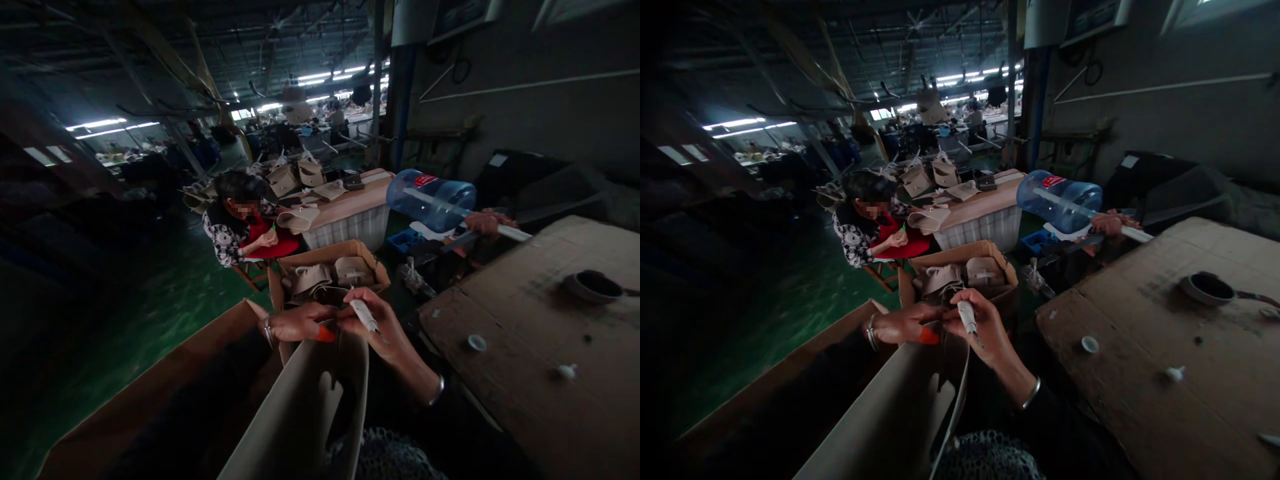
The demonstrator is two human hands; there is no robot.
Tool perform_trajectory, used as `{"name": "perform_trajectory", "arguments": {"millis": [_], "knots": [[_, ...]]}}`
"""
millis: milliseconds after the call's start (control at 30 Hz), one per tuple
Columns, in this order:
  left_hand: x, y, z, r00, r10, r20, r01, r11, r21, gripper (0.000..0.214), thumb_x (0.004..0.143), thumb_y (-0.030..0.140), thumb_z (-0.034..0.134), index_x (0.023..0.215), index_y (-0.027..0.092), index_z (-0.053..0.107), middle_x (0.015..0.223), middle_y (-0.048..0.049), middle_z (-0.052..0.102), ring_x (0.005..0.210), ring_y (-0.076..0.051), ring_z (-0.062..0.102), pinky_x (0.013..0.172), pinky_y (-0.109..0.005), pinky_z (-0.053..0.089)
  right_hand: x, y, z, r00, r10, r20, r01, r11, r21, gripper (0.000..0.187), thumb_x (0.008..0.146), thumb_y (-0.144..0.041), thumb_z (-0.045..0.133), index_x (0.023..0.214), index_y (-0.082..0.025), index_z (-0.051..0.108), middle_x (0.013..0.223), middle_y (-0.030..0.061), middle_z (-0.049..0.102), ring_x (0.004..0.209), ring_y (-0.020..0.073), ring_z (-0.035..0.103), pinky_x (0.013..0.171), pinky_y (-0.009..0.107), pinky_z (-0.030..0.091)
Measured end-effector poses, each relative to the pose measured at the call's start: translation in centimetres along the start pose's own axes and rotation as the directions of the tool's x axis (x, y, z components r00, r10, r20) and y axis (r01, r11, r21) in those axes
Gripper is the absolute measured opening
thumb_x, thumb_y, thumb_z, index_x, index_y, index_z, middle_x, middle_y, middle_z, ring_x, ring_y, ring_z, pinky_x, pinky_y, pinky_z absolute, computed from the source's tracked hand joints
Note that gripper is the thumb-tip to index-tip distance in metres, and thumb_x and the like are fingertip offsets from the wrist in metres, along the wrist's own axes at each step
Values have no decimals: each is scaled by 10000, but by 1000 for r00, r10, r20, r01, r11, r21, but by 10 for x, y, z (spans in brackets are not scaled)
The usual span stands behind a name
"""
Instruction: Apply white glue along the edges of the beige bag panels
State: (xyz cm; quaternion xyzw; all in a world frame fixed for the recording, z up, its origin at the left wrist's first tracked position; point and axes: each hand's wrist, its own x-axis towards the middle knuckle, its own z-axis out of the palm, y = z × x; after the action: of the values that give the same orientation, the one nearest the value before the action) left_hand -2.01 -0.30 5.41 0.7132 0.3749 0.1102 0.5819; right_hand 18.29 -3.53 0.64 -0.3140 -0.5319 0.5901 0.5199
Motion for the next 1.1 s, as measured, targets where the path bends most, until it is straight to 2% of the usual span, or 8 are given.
{"name": "perform_trajectory", "arguments": {"millis": [67,133,233,333,467,700,900,1100], "knots": [[8,-18,27,997,-79,-12,73,958,-278,255,652,306,679,848,142,670,818,-6,622,743,-163,520,685,-270,408,-14,13,-11,997,68,-22,-67,997,41,472,659,-378,911,964,-236,580,765,-15,719,730,182,678,703,286,502],[17,-38,58,983,-173,-52,134,892,-431,253,639,275,670,851,141,634,803,0,591,710,-140,487,655,-261,382,-33,25,-22,991,120,-58,-116,991,72,471,658,-369,917,964,-237,584,775,-16,720,724,173,675,694,277,501],[26,-55,98,973,-229,-31,176,822,-542,255,677,246,683,901,150,607,798,17,561,699,-122,476,629,-244,356,-64,36,-39,982,146,-122,-136,987,88,443,696,-348,903,983,-244,583,823,-13,726,749,162,675,699,262,504],[32,-52,123,978,-206,19,179,798,-576,241,738,244,681,952,155,615,819,25,564,722,-113,485,638,-232,360,-91,39,-53,972,138,-188,-130,990,52,388,751,-325,871,1002,-252,584,860,-8,731,770,154,670,711,257,509],[38,-32,136,980,-193,56,197,866,-460,283,771,238,706,1039,159,661,929,4,645,830,-136,541,743,-243,415,-114,34,-65,962,87,-257,-105,993,-57,273,853,-300,779,1043,-256,588,917,4,725,784,149,664,708,257,506],[55,-8,144,950,-299,-91,272,935,-225,235,772,268,703,966,142,742,861,-17,708,793,-167,587,726,-269,432,-124,23,-75,947,59,-317,-80,995,-53,263,880,-277,748,1080,-261,579,948,8,726,814,158,664,713,258,503],[83,17,142,962,-273,-12,267,950,-160,213,812,290,665,929,147,771,831,-23,721,748,-160,590,684,-261,429,-130,15,-96,917,-12,-400,-1,1000,-31,321,867,-260,757,1123,-272,564,1010,21,731,888,189,708,780,292,549],[113,27,162,963,-268,20,268,951,-154,228,793,326,711,929,144,734,831,-33,714,741,-163,581,670,-261,428,-140,7,-121,863,-111,-494,40,988,-151,303,865,-206,741,1109,-280,579,995,15,741,883,189,714,763,278,556]]}}
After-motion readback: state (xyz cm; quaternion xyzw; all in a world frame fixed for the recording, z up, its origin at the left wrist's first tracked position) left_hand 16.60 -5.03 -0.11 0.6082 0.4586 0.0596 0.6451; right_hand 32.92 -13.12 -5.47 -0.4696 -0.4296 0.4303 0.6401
